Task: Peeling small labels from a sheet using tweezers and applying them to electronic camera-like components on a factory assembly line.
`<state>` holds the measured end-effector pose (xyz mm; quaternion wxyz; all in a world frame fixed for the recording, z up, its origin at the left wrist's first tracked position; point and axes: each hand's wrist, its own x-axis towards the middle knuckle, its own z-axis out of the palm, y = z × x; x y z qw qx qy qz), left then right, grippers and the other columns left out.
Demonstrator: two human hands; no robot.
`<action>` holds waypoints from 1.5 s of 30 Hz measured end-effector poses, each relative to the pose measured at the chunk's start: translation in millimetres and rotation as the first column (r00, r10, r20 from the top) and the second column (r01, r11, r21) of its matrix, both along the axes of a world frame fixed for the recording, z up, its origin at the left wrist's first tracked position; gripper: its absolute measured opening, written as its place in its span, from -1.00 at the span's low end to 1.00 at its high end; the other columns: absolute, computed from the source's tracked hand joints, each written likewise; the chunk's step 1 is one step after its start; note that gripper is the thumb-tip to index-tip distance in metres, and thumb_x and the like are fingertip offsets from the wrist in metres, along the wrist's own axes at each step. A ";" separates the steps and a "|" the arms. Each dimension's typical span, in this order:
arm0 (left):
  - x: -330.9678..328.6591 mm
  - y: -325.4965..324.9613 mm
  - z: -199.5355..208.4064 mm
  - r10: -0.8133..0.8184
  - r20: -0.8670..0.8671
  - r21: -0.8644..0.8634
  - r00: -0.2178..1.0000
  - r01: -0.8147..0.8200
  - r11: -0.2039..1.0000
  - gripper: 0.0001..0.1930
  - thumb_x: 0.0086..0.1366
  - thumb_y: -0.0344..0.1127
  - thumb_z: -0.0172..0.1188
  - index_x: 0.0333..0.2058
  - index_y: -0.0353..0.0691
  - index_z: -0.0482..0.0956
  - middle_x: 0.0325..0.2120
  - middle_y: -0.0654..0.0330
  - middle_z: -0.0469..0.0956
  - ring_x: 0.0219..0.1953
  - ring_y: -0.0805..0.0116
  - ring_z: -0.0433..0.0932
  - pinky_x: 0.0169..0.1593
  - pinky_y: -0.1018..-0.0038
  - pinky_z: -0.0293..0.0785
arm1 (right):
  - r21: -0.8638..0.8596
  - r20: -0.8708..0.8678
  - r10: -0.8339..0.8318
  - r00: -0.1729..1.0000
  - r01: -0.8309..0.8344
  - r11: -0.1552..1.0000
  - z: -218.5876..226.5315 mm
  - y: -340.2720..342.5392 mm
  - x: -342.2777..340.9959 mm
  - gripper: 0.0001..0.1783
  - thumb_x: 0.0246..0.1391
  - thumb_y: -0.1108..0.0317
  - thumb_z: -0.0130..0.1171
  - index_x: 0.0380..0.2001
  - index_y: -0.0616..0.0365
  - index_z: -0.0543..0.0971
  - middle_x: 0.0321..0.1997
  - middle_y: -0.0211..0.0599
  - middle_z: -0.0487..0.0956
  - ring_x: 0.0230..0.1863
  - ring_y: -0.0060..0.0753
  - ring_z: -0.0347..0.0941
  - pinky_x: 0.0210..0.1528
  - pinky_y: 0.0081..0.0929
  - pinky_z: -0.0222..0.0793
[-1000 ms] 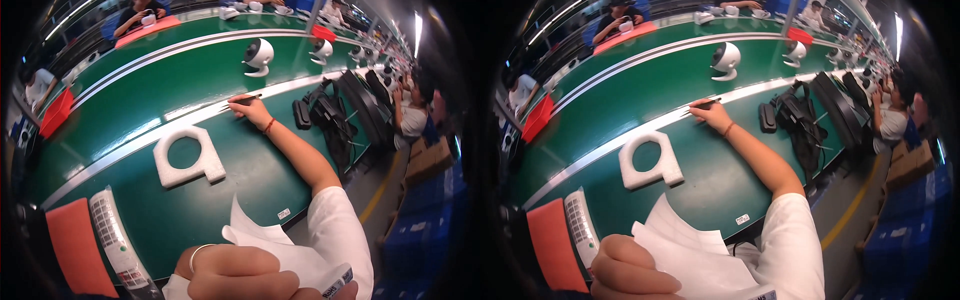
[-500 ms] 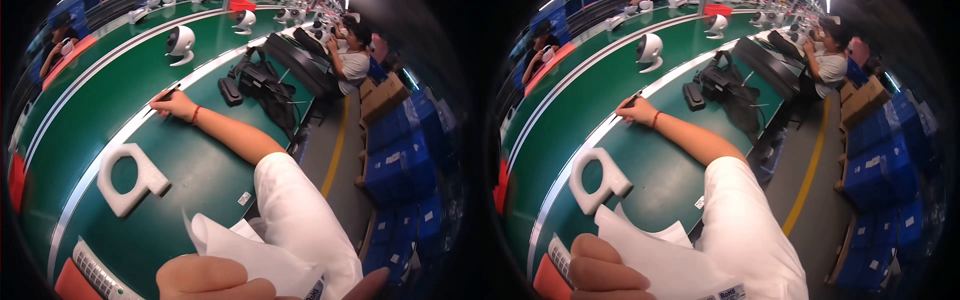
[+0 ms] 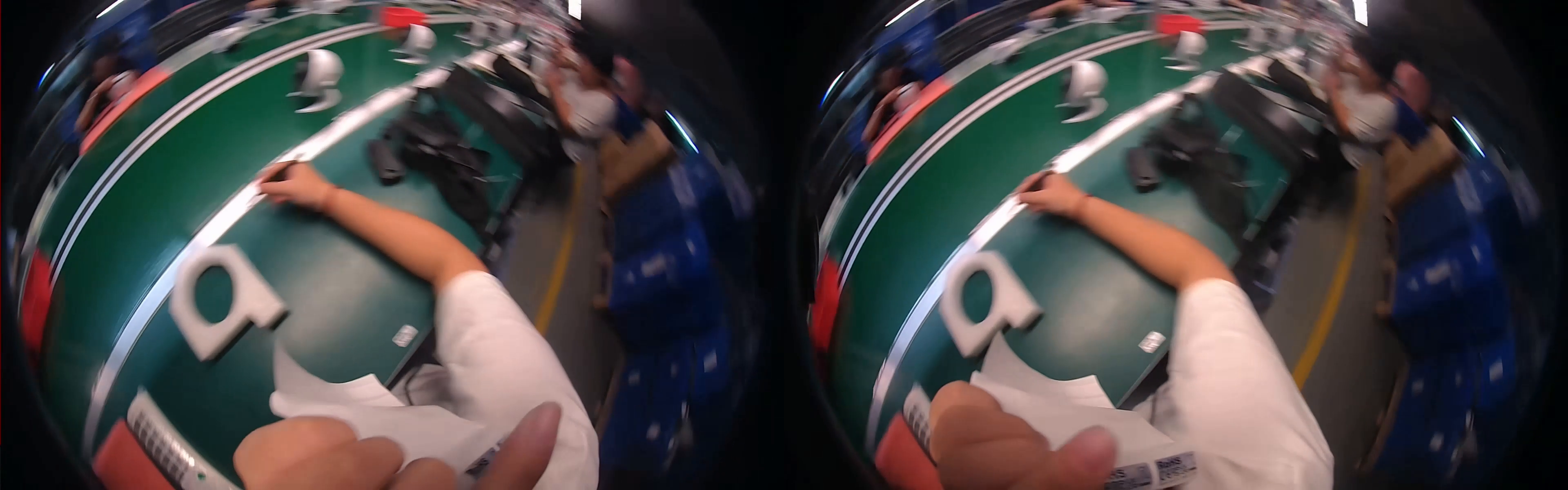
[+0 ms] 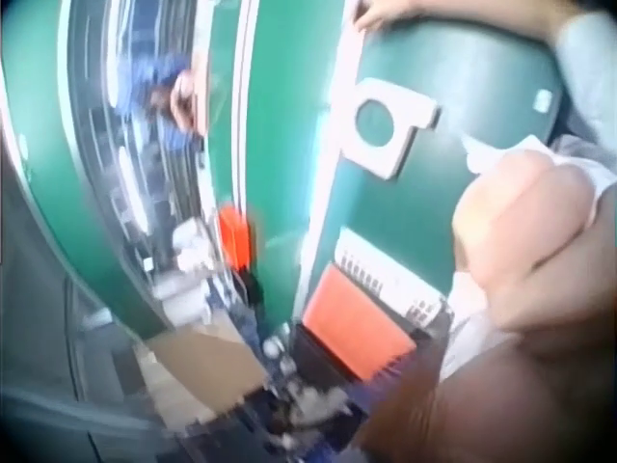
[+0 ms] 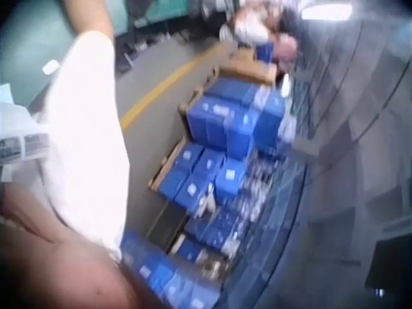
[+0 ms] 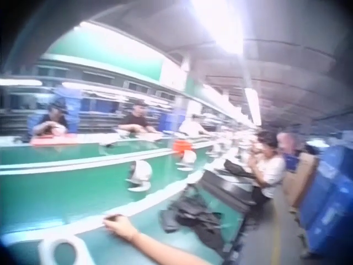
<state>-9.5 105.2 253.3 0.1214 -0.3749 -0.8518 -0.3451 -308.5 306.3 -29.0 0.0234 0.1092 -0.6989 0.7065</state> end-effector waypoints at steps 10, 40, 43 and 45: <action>-12.2 -7.5 -55.0 0.517 -0.251 0.548 0.818 -0.320 0.772 -0.86 -0.15 -0.42 0.17 -0.53 -0.03 0.58 -0.55 0.40 0.20 -0.53 0.51 0.26 -0.43 0.54 0.28 | 0.047 -0.007 -0.095 0.995 0.096 0.994 9.2 15.3 31.6 -0.85 0.06 0.41 0.27 -0.30 0.23 0.61 -0.55 -0.47 0.49 -0.54 -0.68 0.31 -0.50 -0.70 0.19; -32.6 -30.0 -38.6 0.589 -0.331 0.858 0.737 -0.024 0.513 -0.88 0.12 -0.22 0.23 -0.59 0.07 0.62 -0.59 0.53 0.37 -0.60 0.57 0.29 -0.48 0.56 0.17 | 0.034 0.044 -0.064 0.997 0.063 0.997 10.8 16.6 23.9 -0.82 0.11 0.37 0.23 -0.24 0.23 0.59 -0.52 -0.47 0.49 -0.53 -0.68 0.34 -0.46 -0.72 0.22; -35.5 -26.3 -41.5 0.636 -0.278 0.894 0.720 -0.050 0.446 -0.86 0.11 -0.22 0.24 -0.62 0.06 0.61 -0.61 0.53 0.38 -0.62 0.58 0.29 -0.50 0.56 0.17 | 0.031 0.058 -0.072 0.996 0.070 0.997 10.7 17.3 26.1 -0.81 0.10 0.38 0.23 -0.23 0.22 0.60 -0.53 -0.47 0.48 -0.53 -0.68 0.34 -0.47 -0.73 0.22; -35.3 -25.3 -40.4 0.611 -0.301 0.898 0.732 0.002 0.440 -0.86 0.04 -0.24 0.26 -0.67 0.06 0.58 -0.67 0.53 0.37 -0.66 0.58 0.28 -0.52 0.57 0.16 | 0.040 0.055 -0.070 0.996 0.068 0.997 11.0 14.9 25.9 -0.81 0.10 0.38 0.23 -0.23 0.23 0.60 -0.53 -0.47 0.48 -0.53 -0.68 0.34 -0.47 -0.73 0.21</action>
